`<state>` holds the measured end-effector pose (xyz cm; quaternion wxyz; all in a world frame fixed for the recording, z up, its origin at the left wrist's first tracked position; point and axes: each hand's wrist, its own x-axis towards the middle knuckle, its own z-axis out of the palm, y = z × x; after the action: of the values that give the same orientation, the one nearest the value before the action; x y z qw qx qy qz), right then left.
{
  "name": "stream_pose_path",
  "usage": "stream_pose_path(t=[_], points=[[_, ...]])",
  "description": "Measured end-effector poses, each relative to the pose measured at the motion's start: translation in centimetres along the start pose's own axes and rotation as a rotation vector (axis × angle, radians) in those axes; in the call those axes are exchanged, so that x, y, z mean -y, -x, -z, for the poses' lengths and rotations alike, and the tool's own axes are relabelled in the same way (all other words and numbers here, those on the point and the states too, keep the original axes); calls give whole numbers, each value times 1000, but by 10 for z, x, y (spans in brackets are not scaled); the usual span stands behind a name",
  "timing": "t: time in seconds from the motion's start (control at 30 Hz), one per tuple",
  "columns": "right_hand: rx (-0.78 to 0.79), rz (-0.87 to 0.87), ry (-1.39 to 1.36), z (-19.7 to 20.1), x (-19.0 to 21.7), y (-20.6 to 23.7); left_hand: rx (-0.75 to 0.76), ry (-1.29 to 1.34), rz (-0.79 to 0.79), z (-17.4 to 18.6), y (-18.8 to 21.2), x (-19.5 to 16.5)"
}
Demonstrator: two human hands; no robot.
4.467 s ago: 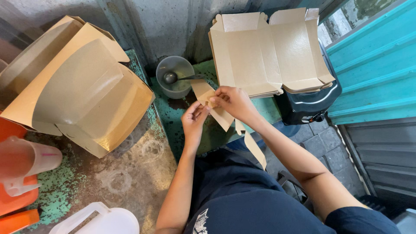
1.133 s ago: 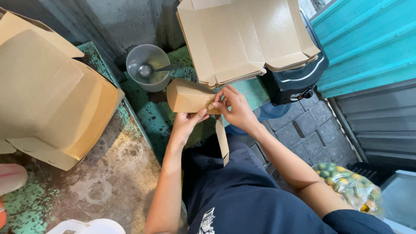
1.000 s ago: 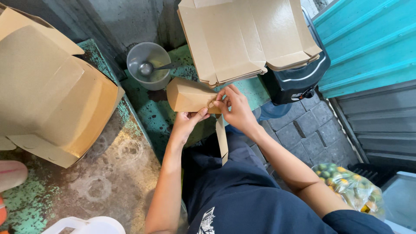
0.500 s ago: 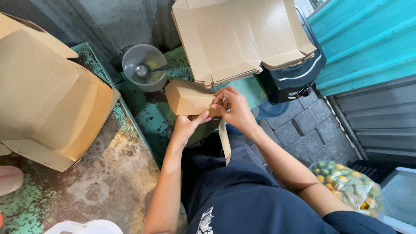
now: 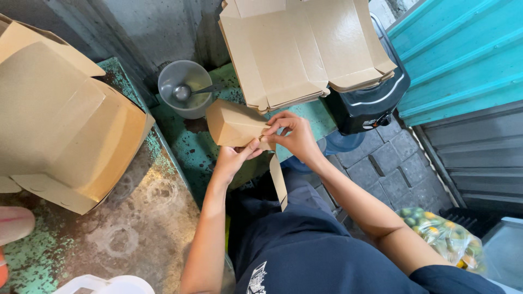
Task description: The person folds flat cardboard sheets into small paper boxes by hand, tucking flaps and securing them with small paper tabs. The person repeats this process multiple times, stacking the finished boxes on the table.
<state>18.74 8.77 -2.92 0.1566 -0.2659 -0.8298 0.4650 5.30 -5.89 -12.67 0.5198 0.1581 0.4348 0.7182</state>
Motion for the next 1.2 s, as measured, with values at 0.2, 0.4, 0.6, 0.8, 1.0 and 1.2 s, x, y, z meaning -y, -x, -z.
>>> stream_pose_path(t=[0.2, 0.4, 0.6, 0.8, 1.0, 1.2], points=[[174, -132, -747, -2, -21, 9, 119, -125, 95, 26, 18, -47], [283, -345, -604, -14, -43, 1, 513, -379, 425, 59, 56, -63], [375, -556, -874, -8, -72, -10, 956, -498, 151, 68, 48, -56], [380, -311, -581, 68, -77, 38, 283, -232, 59, 73, 45, -97], [263, -106, 203, 70, -10, 67, 319, -400, -92, 13, 20, -61], [247, 116, 184, 47, 30, 51, 169, -497, -119, -11, 11, -31]])
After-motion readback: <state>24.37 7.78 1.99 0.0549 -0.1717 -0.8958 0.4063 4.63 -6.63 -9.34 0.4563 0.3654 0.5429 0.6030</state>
